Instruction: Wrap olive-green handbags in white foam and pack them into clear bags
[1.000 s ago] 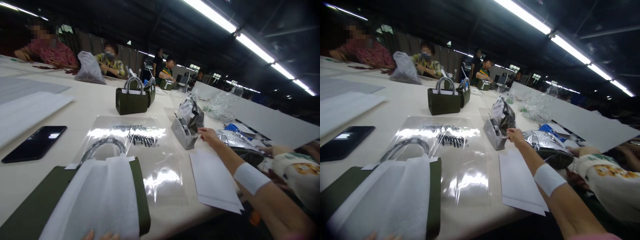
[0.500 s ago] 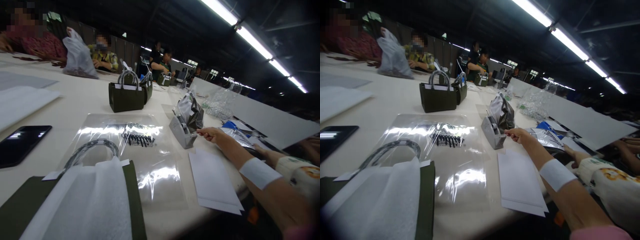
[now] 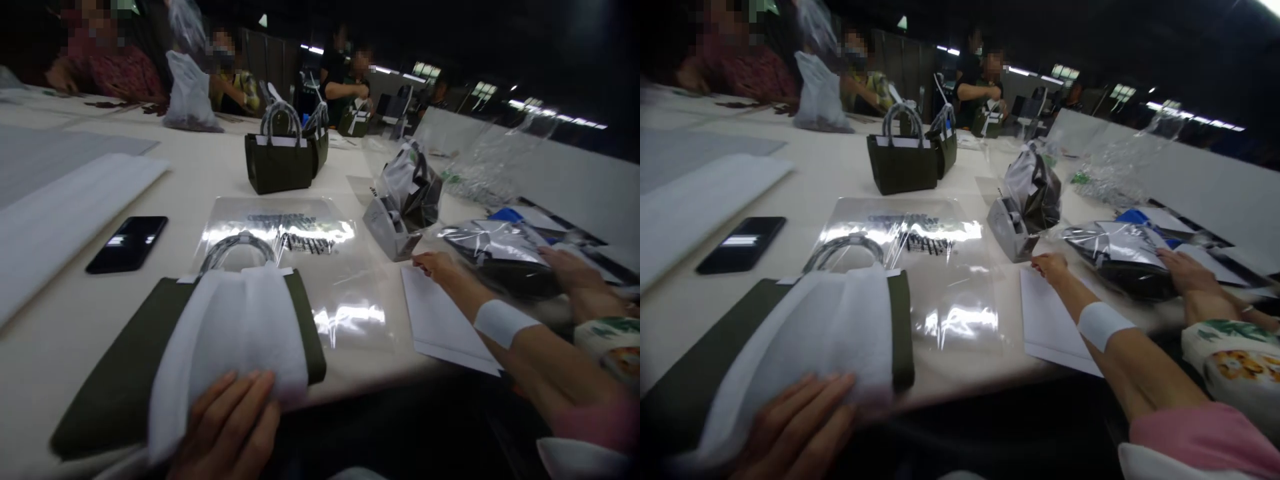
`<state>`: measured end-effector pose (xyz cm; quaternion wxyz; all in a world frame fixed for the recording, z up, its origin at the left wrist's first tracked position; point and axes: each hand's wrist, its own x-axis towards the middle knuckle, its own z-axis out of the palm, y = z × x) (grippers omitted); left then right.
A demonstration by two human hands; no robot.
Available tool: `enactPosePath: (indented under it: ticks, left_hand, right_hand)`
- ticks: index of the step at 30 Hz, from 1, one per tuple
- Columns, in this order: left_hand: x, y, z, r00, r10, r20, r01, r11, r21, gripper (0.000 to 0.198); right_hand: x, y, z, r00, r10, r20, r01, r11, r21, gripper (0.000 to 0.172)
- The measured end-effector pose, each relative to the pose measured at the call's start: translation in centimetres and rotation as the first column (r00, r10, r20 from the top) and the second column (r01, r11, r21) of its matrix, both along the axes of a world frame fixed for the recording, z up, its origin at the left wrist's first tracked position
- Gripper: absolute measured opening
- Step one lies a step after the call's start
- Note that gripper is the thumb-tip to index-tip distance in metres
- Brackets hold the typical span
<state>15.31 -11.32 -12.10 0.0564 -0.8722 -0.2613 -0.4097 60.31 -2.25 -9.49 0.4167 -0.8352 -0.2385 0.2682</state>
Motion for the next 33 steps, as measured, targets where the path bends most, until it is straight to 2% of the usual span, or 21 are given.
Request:
enactPosePath:
  ticks: [2,4,6,8,9,10,12,14,18,24,33]
  left_hand:
    - [0.0,-0.1,1.5,0.998,-0.038,-0.054,0.037,0.999,-0.029,0.021]
    - [-0.1,-0.1,2.0,0.998,-0.048,-0.047,0.048,0.999,0.0,0.021]
    - [-0.1,-0.1,1.8,0.998,-0.047,-0.035,0.049,0.998,0.035,0.026]
    - [-0.2,-0.1,1.4,0.999,-0.039,-0.034,0.041,0.998,0.049,0.031]
    - [-0.2,-0.1,1.3,0.999,-0.033,-0.027,0.034,0.998,0.061,0.033]
    - [-0.2,-0.1,1.2,1.0,-0.025,-0.017,0.026,0.997,0.072,0.035]
    - [-0.2,-0.1,1.1,1.0,-0.01,0.004,0.01,0.995,0.094,0.035]
    - [-0.1,-0.2,1.2,1.0,-0.008,0.017,0.006,0.993,0.114,0.036]
    - [-0.2,-0.1,1.1,1.0,-0.024,0.015,0.022,0.991,0.132,0.043]
    - [-0.5,0.0,1.0,0.997,-0.072,0.008,0.071,0.988,0.135,0.043]
    - [-0.1,-0.3,2.0,0.986,0.007,-0.167,0.017,0.99,0.141,0.033]
  right_hand:
    - [-1.5,-1.1,0.4,0.999,-0.018,-0.028,0.02,0.997,0.08,0.019]
    - [-4.2,-2.9,1.2,0.998,0.01,-0.063,0.003,0.98,0.199,0.016]
    - [-8.5,-5.5,2.4,0.99,0.097,-0.103,-0.06,0.947,0.316,0.012]
    - [-14.0,-8.8,3.3,0.957,0.242,-0.158,-0.163,0.904,0.395,0.016]
    - [-16.8,-10.5,3.5,0.892,0.387,-0.233,-0.256,0.858,0.445,0.02]
    - [-19.6,-12.0,3.5,0.825,0.477,-0.304,-0.306,0.828,0.469,0.02]
    - [-24.1,-14.5,2.9,0.718,0.57,-0.4,-0.35,0.792,0.5,0.019]
    - [-26.9,-15.8,1.9,0.675,0.596,-0.435,-0.356,0.78,0.515,0.019]
    - [-29.0,-16.2,0.3,0.692,0.572,-0.441,-0.325,0.792,0.517,0.022]
    - [-30.2,-16.1,-0.6,0.739,0.513,-0.436,-0.29,0.827,0.482,0.025]
    - [-31.2,-16.1,-1.4,0.795,0.427,-0.43,-0.231,0.869,0.437,0.028]
